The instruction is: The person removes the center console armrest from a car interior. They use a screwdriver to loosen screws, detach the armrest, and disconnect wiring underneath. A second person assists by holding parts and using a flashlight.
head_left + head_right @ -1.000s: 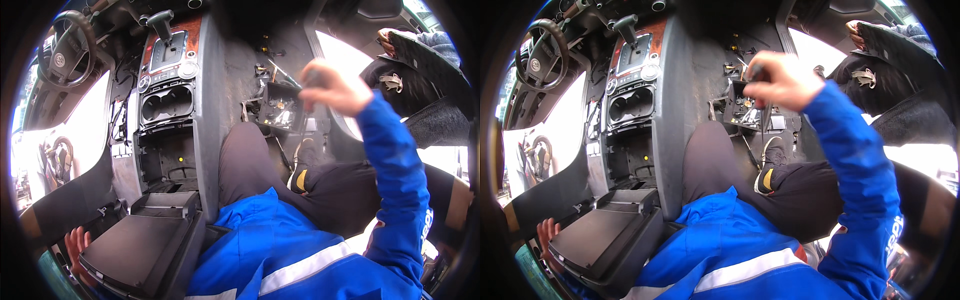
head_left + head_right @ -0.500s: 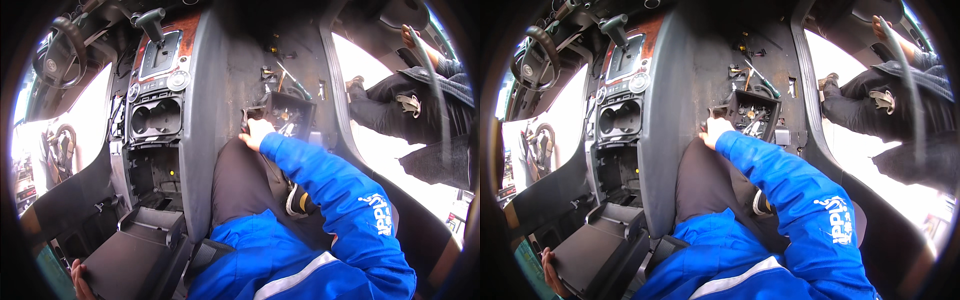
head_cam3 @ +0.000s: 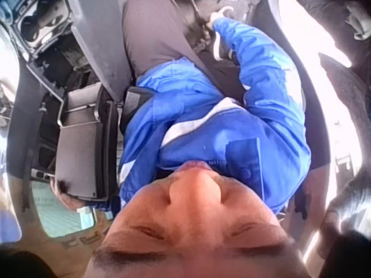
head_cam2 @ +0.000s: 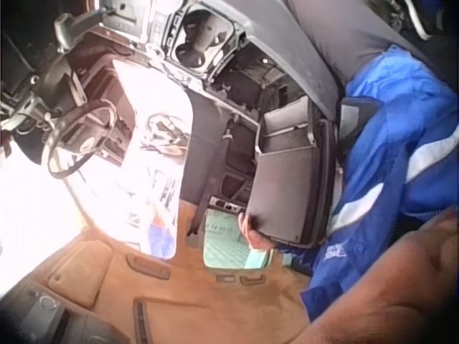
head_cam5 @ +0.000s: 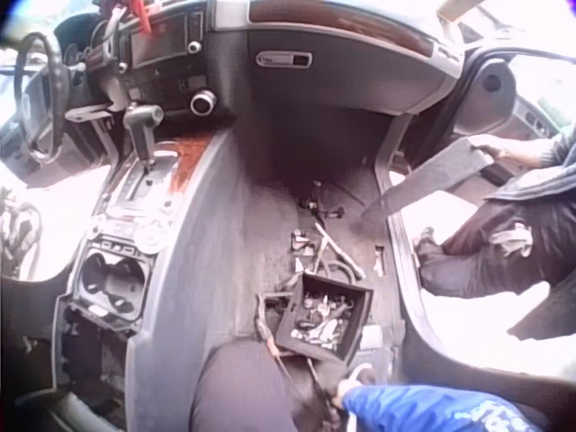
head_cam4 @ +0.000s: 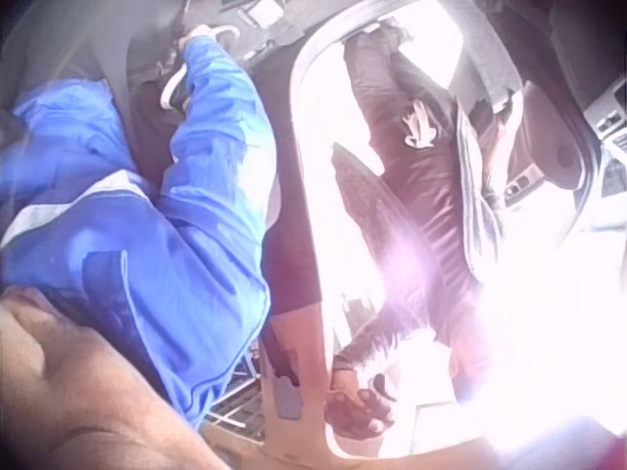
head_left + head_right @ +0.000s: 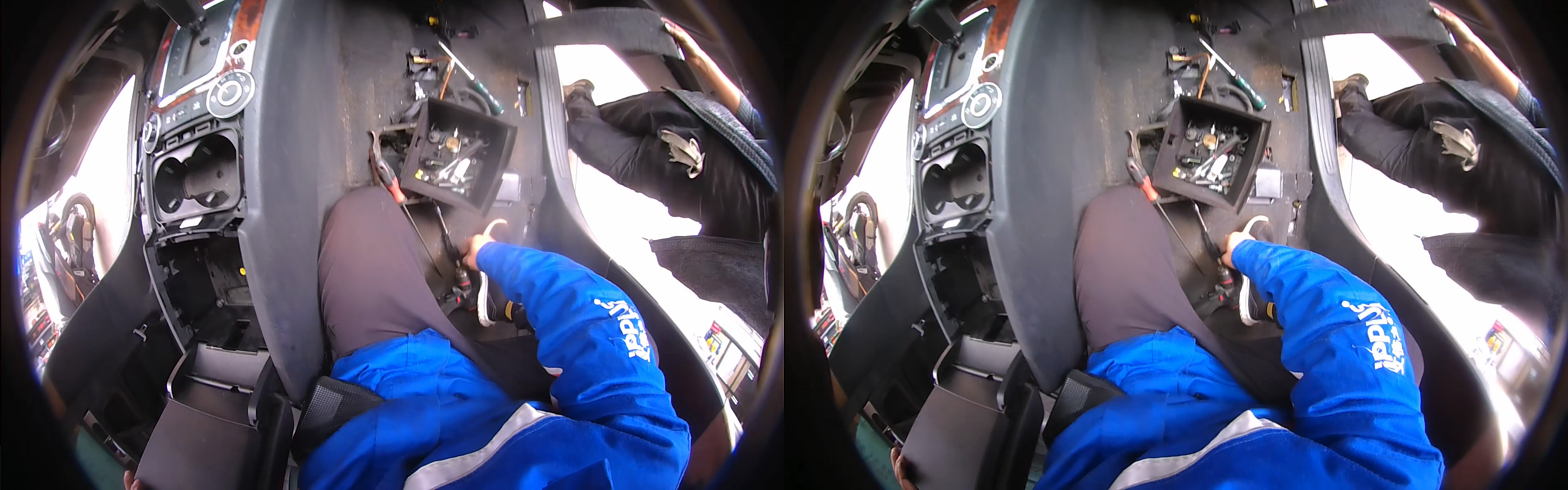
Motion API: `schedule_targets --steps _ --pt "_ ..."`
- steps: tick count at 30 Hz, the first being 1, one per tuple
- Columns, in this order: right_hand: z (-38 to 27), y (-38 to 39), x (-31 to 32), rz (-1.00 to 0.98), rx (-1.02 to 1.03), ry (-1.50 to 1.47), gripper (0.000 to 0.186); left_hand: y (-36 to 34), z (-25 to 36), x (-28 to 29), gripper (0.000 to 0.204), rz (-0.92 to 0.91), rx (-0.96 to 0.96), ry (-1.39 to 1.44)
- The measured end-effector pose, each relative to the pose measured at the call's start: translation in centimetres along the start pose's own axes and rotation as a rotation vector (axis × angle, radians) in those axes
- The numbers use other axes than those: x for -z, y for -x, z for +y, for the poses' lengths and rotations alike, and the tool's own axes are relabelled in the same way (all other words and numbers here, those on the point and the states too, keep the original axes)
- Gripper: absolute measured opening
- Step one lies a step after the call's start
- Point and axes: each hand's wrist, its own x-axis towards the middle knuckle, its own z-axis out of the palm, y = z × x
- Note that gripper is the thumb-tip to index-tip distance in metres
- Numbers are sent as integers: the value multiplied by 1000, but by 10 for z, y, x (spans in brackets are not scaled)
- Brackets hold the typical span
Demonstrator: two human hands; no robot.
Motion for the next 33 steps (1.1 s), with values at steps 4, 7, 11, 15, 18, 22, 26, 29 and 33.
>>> schedule_targets --steps 4,7,11,15,18,22,26,29,33 --pt "-4 -5 -20 134 -87 -16 37 -3 -6 -6 45 172 -323 105" --pt "-18 -13 -30 52 -162 14 41 13 -20 17 41 -115 32 51" --pt "-32 -15 -48 182 -315 -82 37 32 -56 46 45 -347 199 150" --pt "-32 -6 -66 343 -177 -145 30 39 -78 49 62 -387 0 197" --pt "-27 -5 -72 354 -38 -152 33 35 -77 53 71 -421 35 206" --pt "-29 -7 -60 427 -39 -239 32 25 -63 52 70 -444 -17 96" --pt "-39 17 -17 370 11 -162 34 25 -46 20 47 -48 -65 248" --pt "-45 45 34 499 283 -58 30 26 -33 6 45 148 -37 190" --pt "-50 70 87 826 788 -240 30 11 -19 11 44 135 -117 128"
